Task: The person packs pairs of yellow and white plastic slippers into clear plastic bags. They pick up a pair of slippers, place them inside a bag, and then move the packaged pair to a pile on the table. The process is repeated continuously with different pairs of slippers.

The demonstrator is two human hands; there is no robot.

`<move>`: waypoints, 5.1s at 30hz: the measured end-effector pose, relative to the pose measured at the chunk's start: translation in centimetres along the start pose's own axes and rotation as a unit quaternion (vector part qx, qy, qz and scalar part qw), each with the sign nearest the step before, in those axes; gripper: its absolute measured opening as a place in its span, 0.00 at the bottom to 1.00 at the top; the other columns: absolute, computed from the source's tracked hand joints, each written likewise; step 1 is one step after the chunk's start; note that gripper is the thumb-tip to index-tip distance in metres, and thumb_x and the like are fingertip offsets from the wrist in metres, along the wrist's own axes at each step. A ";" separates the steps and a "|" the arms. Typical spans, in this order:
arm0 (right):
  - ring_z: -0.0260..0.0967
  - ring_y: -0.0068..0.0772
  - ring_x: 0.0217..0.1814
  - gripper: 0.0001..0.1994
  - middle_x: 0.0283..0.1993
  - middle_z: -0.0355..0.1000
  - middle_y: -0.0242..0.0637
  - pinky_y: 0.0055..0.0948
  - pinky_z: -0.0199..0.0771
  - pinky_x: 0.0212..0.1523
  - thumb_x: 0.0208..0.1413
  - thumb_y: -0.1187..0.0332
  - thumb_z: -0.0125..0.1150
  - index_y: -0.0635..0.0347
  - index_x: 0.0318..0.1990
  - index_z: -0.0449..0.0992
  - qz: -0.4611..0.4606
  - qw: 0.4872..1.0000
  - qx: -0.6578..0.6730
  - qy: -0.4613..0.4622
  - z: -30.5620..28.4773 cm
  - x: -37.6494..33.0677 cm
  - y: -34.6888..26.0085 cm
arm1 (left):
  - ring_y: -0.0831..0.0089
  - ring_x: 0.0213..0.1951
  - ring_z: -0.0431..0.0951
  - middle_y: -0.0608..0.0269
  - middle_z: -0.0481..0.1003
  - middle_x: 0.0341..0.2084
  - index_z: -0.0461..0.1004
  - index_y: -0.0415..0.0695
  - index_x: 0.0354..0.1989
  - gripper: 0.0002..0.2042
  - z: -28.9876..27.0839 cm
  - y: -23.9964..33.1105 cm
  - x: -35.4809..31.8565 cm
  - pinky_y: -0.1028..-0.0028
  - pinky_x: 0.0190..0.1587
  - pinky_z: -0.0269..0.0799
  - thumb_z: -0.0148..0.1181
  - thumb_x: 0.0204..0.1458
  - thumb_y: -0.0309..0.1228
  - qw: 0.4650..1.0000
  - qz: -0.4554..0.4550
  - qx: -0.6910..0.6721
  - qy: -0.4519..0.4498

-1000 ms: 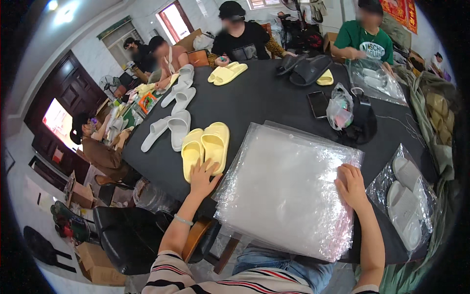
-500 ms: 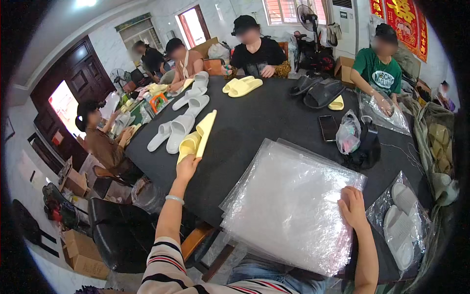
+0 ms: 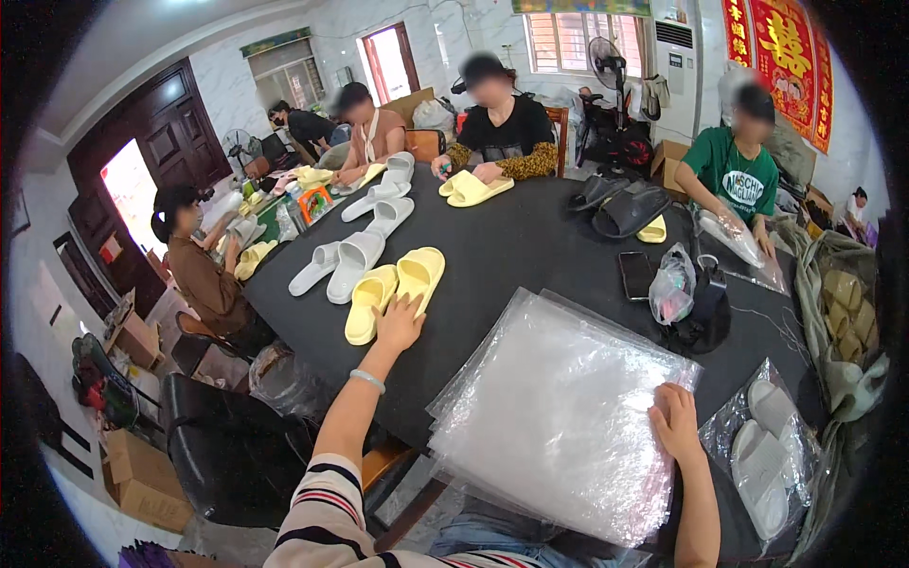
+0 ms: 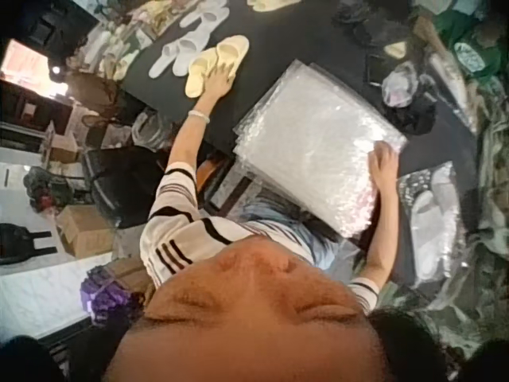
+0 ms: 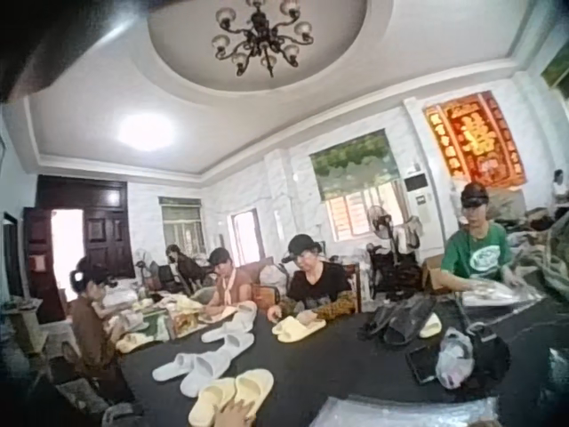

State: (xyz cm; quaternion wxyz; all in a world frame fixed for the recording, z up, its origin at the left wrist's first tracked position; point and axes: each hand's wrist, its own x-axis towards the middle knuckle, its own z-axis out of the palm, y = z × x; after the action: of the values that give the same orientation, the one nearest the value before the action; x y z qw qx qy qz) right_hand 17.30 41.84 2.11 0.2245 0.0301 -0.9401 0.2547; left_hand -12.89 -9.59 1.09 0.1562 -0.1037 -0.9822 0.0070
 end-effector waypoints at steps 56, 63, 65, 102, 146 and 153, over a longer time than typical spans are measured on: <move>0.48 0.51 0.72 0.31 0.70 0.52 0.50 0.45 0.49 0.69 0.53 0.62 0.64 0.57 0.64 0.61 0.111 0.938 -0.193 0.267 -10.6 -0.8 3.9 | 0.57 0.72 0.44 0.52 0.48 0.70 0.49 0.43 0.70 0.32 -5.6 13.0 -8.5 0.58 0.71 0.36 0.52 0.58 0.36 0.878 0.282 -0.354 -0.158; 0.48 0.51 0.73 0.34 0.70 0.53 0.51 0.44 0.50 0.68 0.52 0.54 0.66 0.56 0.64 0.62 0.304 0.798 -0.273 0.444 -20.0 -15.1 2.7 | 0.52 0.70 0.47 0.50 0.54 0.68 0.60 0.42 0.65 0.31 -4.5 14.1 -10.4 0.53 0.70 0.36 0.56 0.53 0.42 0.896 0.312 -0.297 -0.111; 0.48 0.58 0.72 0.39 0.69 0.51 0.59 0.49 0.52 0.67 0.51 0.48 0.65 0.60 0.66 0.59 0.372 0.776 -0.281 0.425 -20.5 -19.0 3.3 | 0.53 0.71 0.47 0.51 0.54 0.68 0.61 0.42 0.65 0.32 -4.7 14.6 -10.5 0.54 0.70 0.36 0.56 0.53 0.44 0.894 0.317 -0.298 -0.112; 0.73 0.21 0.33 0.32 0.67 0.61 0.38 0.18 0.73 0.26 0.61 0.76 0.50 0.53 0.71 0.47 0.276 0.638 0.718 0.039 -9.3 -1.8 -2.1 | 0.51 0.70 0.48 0.49 0.55 0.67 0.63 0.40 0.63 0.34 -4.6 14.7 -10.4 0.54 0.70 0.37 0.60 0.49 0.45 0.900 0.304 -0.288 -0.118; 0.65 0.32 0.58 0.22 0.57 0.70 0.41 0.29 0.64 0.58 0.58 0.66 0.55 0.70 0.57 0.68 0.335 0.889 0.230 0.211 -20.2 -14.3 3.8 | 0.60 0.47 0.79 0.55 0.80 0.41 0.79 0.40 0.30 0.05 -7.0 12.4 -12.2 0.58 0.55 0.71 0.62 0.43 0.20 0.815 0.344 -0.430 0.179; 0.56 0.46 0.67 0.24 0.63 0.63 0.50 0.39 0.54 0.66 0.54 0.66 0.55 0.67 0.58 0.67 0.061 0.991 0.093 0.078 -18.8 -3.2 -6.1 | 0.58 0.50 0.77 0.55 0.80 0.41 0.80 0.39 0.34 0.11 -8.5 9.7 -15.2 0.56 0.59 0.67 0.60 0.40 0.16 0.801 0.319 -0.507 -0.014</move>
State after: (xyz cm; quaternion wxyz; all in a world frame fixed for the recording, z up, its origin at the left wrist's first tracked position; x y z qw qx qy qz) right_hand 28.87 45.64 18.05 0.2772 -0.0260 -0.8922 0.3557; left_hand 5.80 -3.41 4.14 0.0564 -0.4751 -0.7593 -0.4411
